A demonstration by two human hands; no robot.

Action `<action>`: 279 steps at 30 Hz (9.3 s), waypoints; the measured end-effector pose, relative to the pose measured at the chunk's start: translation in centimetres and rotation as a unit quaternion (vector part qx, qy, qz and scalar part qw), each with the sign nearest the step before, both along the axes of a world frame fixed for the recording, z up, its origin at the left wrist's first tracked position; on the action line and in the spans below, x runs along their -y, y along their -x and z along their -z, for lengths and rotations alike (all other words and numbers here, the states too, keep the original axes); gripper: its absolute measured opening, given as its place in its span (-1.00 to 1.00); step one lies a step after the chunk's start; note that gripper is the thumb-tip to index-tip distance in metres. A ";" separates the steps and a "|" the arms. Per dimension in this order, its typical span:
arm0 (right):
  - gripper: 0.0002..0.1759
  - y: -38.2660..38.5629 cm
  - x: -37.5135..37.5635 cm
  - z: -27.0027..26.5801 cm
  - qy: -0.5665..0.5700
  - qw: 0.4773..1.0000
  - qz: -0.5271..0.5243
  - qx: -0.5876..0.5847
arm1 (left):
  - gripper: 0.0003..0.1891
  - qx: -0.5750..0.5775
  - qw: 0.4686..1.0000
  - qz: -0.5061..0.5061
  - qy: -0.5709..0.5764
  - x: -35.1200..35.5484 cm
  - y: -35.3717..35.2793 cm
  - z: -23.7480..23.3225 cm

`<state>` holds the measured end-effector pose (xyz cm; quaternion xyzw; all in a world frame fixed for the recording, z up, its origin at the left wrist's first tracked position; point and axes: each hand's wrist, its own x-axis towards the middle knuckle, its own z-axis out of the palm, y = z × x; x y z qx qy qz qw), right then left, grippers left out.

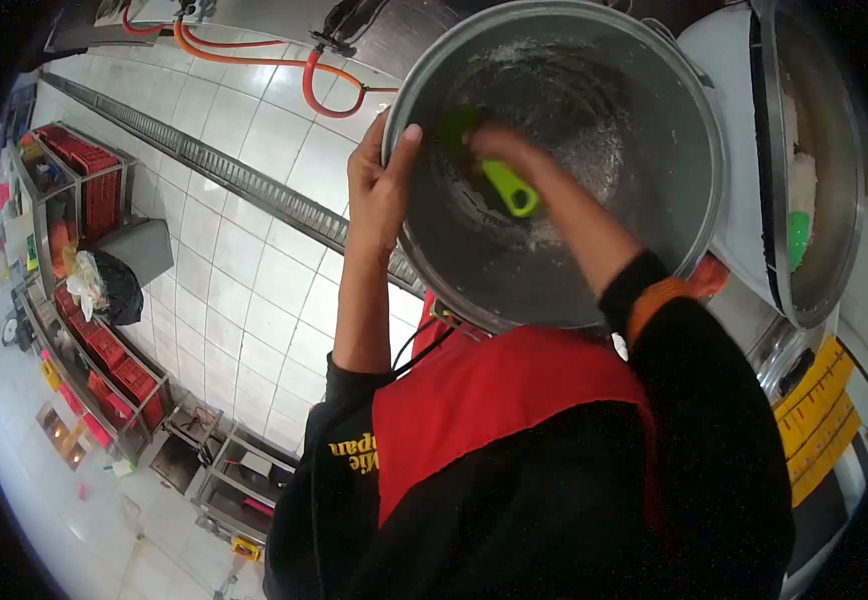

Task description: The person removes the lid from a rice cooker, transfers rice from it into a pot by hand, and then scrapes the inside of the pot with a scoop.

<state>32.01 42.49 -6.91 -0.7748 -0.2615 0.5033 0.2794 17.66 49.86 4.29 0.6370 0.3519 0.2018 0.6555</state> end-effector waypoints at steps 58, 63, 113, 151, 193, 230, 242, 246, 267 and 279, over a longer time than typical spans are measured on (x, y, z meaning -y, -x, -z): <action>-0.74 -13.5 13.2 -1.0 -0.008 0.669 -0.474 0.572 | -0.34 0.077 0.975 -0.032 0.205 1.3 2.9 1.6; -0.55 -10.2 6.1 -8.9 0.188 0.738 -0.342 0.550 | -0.55 0.051 0.981 -0.042 0.180 -1.4 -0.4 0.4; -0.56 1.7 12.9 -4.1 0.050 0.752 -0.609 0.247 | -0.47 -0.021 0.889 0.141 -0.435 -3.2 -7.7 -0.7; -0.44 -7.0 3.0 9.9 -0.070 0.843 -0.323 0.424 | -0.46 -0.047 0.936 0.178 -0.301 -4.9 -6.5 -0.5; -0.65 -1.8 7.5 -0.8 0.011 0.751 -0.629 0.202 | -0.45 -0.073 0.911 0.154 -0.376 -5.8 -7.7 -0.9; -0.60 -14.2 12.3 -8.4 0.162 0.671 -0.531 0.491 | -0.49 -0.108 0.894 0.157 -0.406 -5.2 -9.2 -1.7; -0.63 -9.8 10.3 -11.2 0.349 0.696 -0.535 0.328 | -0.44 -0.119 0.878 0.174 -0.429 -5.6 -9.3 -3.9; -0.70 -7.9 7.2 -19.5 0.315 0.755 -0.527 0.232 | -0.40 -0.139 0.855 0.172 -0.469 -6.7 -9.9 -5.0; -0.77 -2.4 11.0 -9.3 -0.006 0.749 -0.592 0.297 | -0.43 -0.092 0.920 0.105 -0.366 -3.5 -5.8 -3.4; -0.79 -2.0 9.0 -11.5 -0.103 0.764 -0.569 0.287 | -0.45 -0.066 0.918 0.096 -0.379 -3.3 -6.0 -3.4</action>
